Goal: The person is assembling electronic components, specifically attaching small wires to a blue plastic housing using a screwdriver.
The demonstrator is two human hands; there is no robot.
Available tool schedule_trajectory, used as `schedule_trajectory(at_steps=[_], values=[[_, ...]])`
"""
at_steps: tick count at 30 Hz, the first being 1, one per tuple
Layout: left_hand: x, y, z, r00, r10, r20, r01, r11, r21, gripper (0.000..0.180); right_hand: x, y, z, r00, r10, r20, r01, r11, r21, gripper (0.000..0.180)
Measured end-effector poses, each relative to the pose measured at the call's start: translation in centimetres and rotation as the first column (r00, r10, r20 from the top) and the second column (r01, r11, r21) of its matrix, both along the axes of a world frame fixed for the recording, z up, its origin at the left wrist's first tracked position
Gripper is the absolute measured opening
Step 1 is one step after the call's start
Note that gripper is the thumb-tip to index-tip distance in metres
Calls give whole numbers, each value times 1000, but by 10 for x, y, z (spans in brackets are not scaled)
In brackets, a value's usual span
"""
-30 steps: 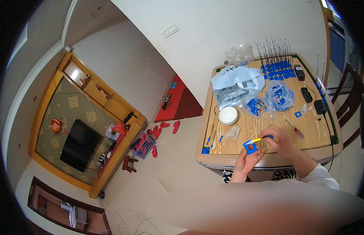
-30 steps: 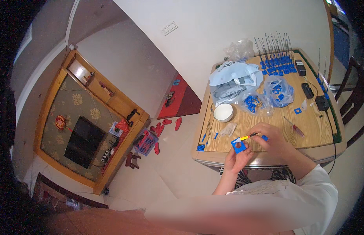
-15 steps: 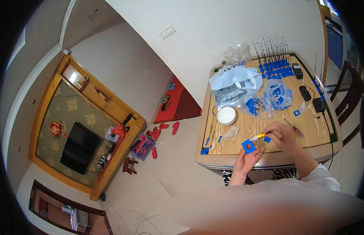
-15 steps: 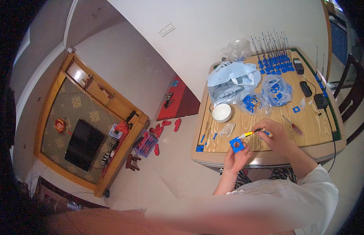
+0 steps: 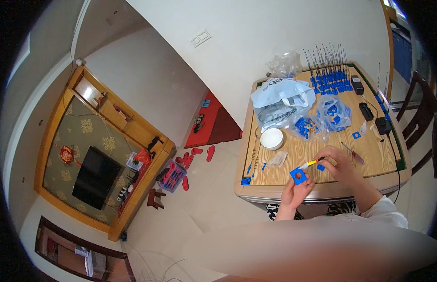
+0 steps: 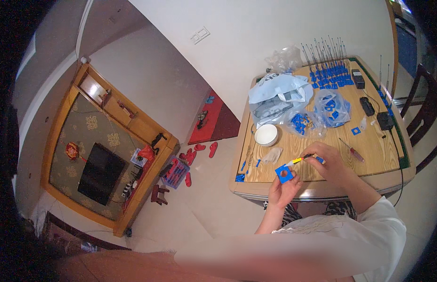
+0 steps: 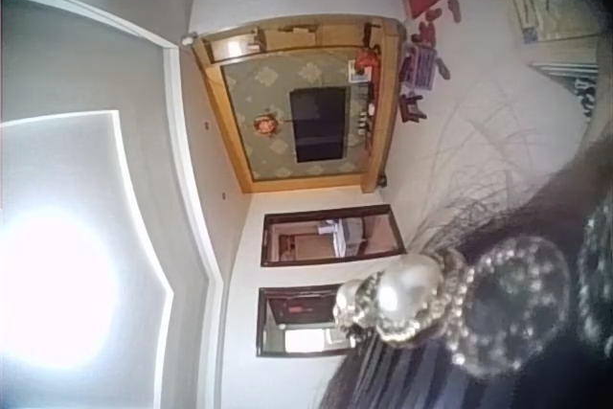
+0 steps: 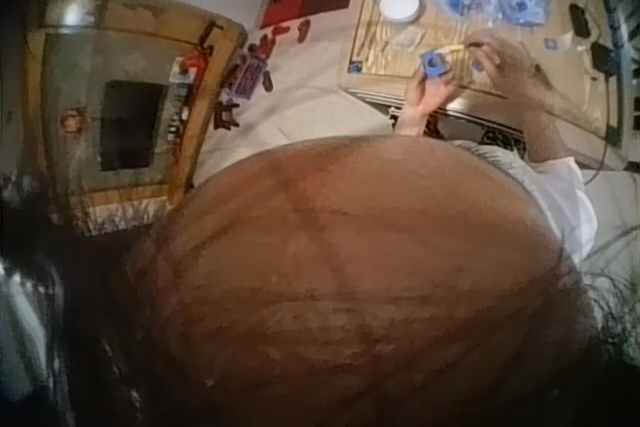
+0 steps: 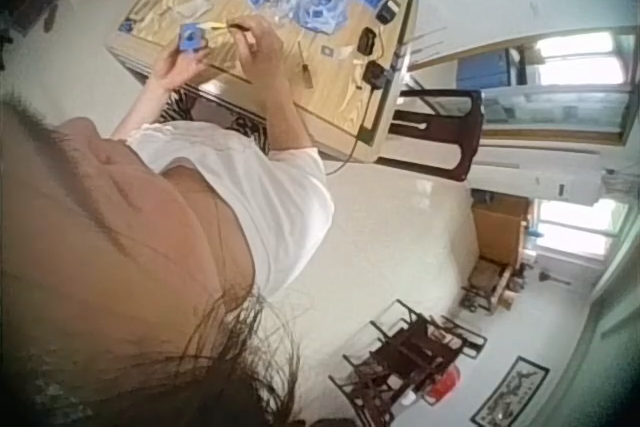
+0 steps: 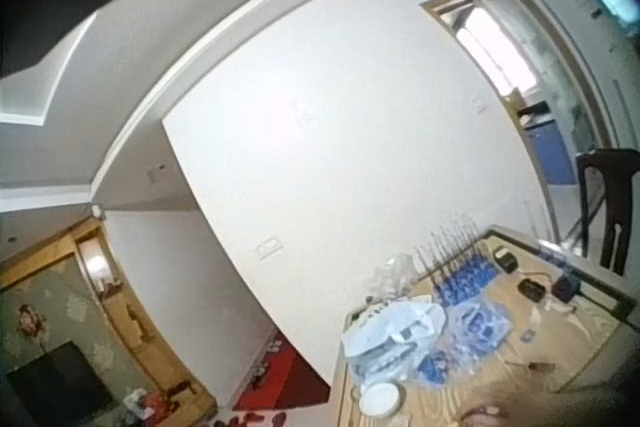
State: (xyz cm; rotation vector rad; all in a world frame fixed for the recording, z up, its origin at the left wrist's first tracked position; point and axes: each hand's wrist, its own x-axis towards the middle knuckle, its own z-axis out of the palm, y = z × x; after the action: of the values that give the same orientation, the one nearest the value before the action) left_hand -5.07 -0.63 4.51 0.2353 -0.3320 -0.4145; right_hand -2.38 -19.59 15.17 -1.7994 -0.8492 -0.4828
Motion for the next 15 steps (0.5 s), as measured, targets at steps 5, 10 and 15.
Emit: schedule_trajectory(at_steps=[5, 10, 15], values=[[2, 2, -5, 999, -28, 30, 29, 999, -30, 45, -1, 0, 2, 1000, 4, 7, -4, 1000, 1, 16], [1, 2, 0, 999, -26, 32, 27, 999, -31, 44, -3, 0, 1, 1000, 11, -8, -10, 999, 44, 17], [3, 3, -3, 1000, 13, 8, -13, 998, -69, 42, -10, -3, 3, 997, 72, -1, -72, 997, 25, 17]])
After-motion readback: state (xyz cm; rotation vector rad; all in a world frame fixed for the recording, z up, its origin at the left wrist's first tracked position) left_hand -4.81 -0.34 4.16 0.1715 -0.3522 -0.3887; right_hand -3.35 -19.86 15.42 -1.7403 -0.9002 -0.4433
